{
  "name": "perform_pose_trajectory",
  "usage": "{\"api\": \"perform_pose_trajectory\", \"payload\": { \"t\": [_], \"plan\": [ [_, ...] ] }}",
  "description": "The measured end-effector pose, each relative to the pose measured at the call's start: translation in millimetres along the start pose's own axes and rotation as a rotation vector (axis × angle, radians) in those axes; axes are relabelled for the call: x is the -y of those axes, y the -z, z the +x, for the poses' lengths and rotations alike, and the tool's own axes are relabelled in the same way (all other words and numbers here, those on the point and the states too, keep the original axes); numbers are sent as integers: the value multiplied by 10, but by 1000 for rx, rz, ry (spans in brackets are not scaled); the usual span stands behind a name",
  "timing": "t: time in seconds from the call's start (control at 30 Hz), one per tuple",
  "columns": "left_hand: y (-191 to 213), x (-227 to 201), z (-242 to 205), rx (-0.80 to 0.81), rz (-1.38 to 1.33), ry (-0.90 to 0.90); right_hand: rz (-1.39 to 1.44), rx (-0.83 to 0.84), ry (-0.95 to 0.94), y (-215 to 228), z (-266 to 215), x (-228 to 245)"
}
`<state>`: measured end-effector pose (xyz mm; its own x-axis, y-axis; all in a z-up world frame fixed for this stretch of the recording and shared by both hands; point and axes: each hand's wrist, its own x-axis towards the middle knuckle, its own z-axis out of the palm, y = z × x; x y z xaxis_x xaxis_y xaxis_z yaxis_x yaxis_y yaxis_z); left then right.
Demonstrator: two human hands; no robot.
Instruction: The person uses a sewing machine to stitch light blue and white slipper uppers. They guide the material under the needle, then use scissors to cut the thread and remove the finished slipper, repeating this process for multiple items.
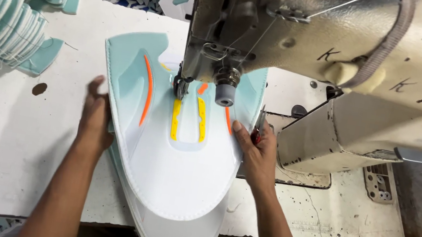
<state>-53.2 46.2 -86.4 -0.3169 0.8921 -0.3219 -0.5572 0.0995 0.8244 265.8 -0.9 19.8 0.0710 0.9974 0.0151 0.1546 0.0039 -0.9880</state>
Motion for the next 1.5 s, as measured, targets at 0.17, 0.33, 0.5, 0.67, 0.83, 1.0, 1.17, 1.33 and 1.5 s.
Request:
{"api": "perform_pose_trajectory", "payload": {
  "t": [0.17,0.33,0.5,0.67,0.83,1.0,1.17,1.33,1.5],
  "plan": [
    [-88,-274,143,250,203,27,-355,51,39,658,103,-336],
    [-127,-232,836,320,310,-212,-603,113,382,541,220,488],
    [-484,-501,840,465,-75,-164,-1337,170,860,78,1043,598],
    [-653,-719,736,448,264,-342,-1245,475,876,-179,1337,747],
    [-733,-792,894,550,268,-369,-1015,476,1023,-216,1492,700],
    [-809,-921,1278,610,546,-789,-1228,337,980,-163,1525,638],
    [-179,-464,1161,47,435,-625,-912,-7,580,311,980,236],
    [-16,-340,-982,289,185,-449,-269,14,19,318,174,41],
    [-396,-297,-1603,434,660,-554,13,231,138,147,78,-85]
  ]
}}
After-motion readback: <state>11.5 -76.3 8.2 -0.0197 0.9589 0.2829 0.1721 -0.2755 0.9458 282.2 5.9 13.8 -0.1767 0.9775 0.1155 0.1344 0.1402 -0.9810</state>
